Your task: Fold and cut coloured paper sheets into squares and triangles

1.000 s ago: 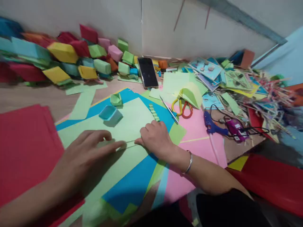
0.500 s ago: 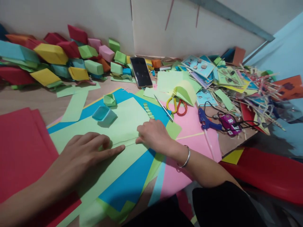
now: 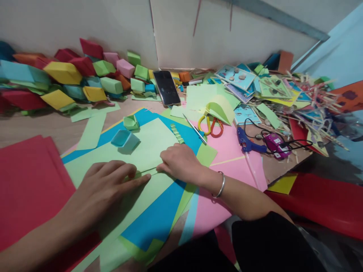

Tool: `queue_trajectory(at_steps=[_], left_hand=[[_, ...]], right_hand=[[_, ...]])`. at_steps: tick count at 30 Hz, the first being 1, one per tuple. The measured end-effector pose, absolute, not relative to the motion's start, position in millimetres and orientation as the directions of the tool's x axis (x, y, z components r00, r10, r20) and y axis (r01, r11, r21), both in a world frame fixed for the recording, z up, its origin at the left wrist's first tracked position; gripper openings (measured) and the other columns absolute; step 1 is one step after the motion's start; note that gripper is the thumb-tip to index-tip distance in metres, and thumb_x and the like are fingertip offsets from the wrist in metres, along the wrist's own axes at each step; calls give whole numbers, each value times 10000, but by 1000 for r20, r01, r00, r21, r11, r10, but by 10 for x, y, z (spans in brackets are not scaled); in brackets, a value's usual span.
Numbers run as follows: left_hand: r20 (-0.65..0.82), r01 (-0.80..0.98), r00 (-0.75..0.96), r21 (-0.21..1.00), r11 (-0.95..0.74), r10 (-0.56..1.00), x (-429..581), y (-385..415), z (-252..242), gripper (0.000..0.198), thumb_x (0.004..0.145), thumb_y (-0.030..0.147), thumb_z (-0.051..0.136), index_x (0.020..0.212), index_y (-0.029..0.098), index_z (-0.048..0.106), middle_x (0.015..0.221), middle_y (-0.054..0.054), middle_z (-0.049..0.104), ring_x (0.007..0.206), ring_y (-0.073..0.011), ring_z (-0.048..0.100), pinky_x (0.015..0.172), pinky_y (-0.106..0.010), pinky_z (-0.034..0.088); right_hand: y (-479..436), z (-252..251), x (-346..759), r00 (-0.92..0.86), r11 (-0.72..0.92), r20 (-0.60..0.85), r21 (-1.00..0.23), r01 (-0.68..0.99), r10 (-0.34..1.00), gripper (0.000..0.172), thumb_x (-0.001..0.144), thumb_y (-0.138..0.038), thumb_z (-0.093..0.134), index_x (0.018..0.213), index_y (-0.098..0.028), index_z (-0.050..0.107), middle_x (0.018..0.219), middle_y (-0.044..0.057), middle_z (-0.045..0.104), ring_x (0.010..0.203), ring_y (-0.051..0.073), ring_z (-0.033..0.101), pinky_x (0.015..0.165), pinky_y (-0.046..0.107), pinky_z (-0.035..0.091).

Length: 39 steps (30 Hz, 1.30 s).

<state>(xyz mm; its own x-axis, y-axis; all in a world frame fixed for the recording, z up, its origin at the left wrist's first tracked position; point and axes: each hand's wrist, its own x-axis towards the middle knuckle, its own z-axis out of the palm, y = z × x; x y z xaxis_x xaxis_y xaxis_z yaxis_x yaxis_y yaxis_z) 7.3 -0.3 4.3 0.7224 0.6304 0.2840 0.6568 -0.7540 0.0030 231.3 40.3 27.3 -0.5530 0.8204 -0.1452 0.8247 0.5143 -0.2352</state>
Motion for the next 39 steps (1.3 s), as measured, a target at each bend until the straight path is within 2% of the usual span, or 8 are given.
queue_trajectory(at_steps=[5, 9, 13, 18, 26, 33, 36, 39], left_hand=[[213, 624, 779, -173, -762, 589, 246, -8, 133, 273, 983, 161, 451, 1129, 195, 680, 727, -21, 602, 742, -233, 515, 721, -411, 306], [203, 640, 768, -237, -731, 607, 290, -106, 124, 261, 987, 177, 461, 1135, 147, 675, 754, -24, 610, 749, -228, 513, 735, -415, 309], [209, 709, 706, -218, -671, 677, 230, -286, 127, 246, 952, 111, 493, 1106, 95, 684, 809, -41, 646, 813, -232, 533, 776, -418, 320], [91, 770, 631, -198, -607, 770, 85, -448, 202, 211, 896, 51, 550, 916, 167, 726, 845, -43, 678, 834, -243, 559, 759, -414, 323], [-61, 859, 487, -145, -490, 871, -127, -559, 282, 350, 899, 35, 477, 1138, 151, 705, 870, -81, 714, 878, -288, 615, 781, -446, 368], [-13, 938, 308, -164, -306, 951, -192, -415, 474, 439, 1006, 268, 379, 775, 171, 740, 745, -112, 695, 735, -287, 605, 618, -383, 338], [51, 952, 295, -102, -289, 954, -45, -210, 469, 336, 988, 331, 462, 952, 164, 752, 866, -123, 712, 814, -288, 617, 645, -363, 379], [-34, 948, 316, -22, -317, 948, 103, -26, 377, 239, 914, 307, 599, 1063, 162, 718, 974, -123, 701, 899, -285, 632, 672, -337, 415]], right_hand=[[404, 193, 2262, -528, 500, -193, -176, 848, 827, 303, 911, -435, 661, 793, -157, 682, 784, 58, 686, 784, 188, 555, 651, 305, 286], [421, 176, 2285, -505, 472, -203, -187, 861, 839, 299, 893, -450, 681, 790, -170, 682, 795, 55, 695, 812, 193, 568, 639, 292, 281], [428, 201, 2281, -488, 447, -222, -210, 870, 844, 288, 888, -436, 693, 777, -171, 672, 805, 50, 699, 821, 187, 576, 627, 279, 283], [432, 223, 2276, -477, 430, -223, -228, 874, 850, 289, 890, -413, 695, 737, -171, 654, 815, 56, 706, 827, 189, 595, 610, 274, 290], [436, 223, 2280, -474, 427, -228, -227, 875, 851, 276, 899, -406, 679, 746, -177, 656, 855, 64, 720, 868, 200, 623, 584, 271, 295], [435, 236, 2262, -472, 431, -232, -207, 879, 851, 260, 897, -404, 674, 773, -176, 688, 878, 75, 731, 876, 209, 634, 575, 275, 293], [428, 214, 2269, -485, 453, -208, -184, 872, 849, 271, 900, -412, 668, 774, -174, 693, 850, 78, 726, 853, 212, 621, 592, 282, 293], [417, 177, 2297, -535, 512, -138, -170, 842, 834, 262, 888, -402, 690, 782, -163, 692, 817, 82, 705, 822, 212, 589, 630, 293, 303]])
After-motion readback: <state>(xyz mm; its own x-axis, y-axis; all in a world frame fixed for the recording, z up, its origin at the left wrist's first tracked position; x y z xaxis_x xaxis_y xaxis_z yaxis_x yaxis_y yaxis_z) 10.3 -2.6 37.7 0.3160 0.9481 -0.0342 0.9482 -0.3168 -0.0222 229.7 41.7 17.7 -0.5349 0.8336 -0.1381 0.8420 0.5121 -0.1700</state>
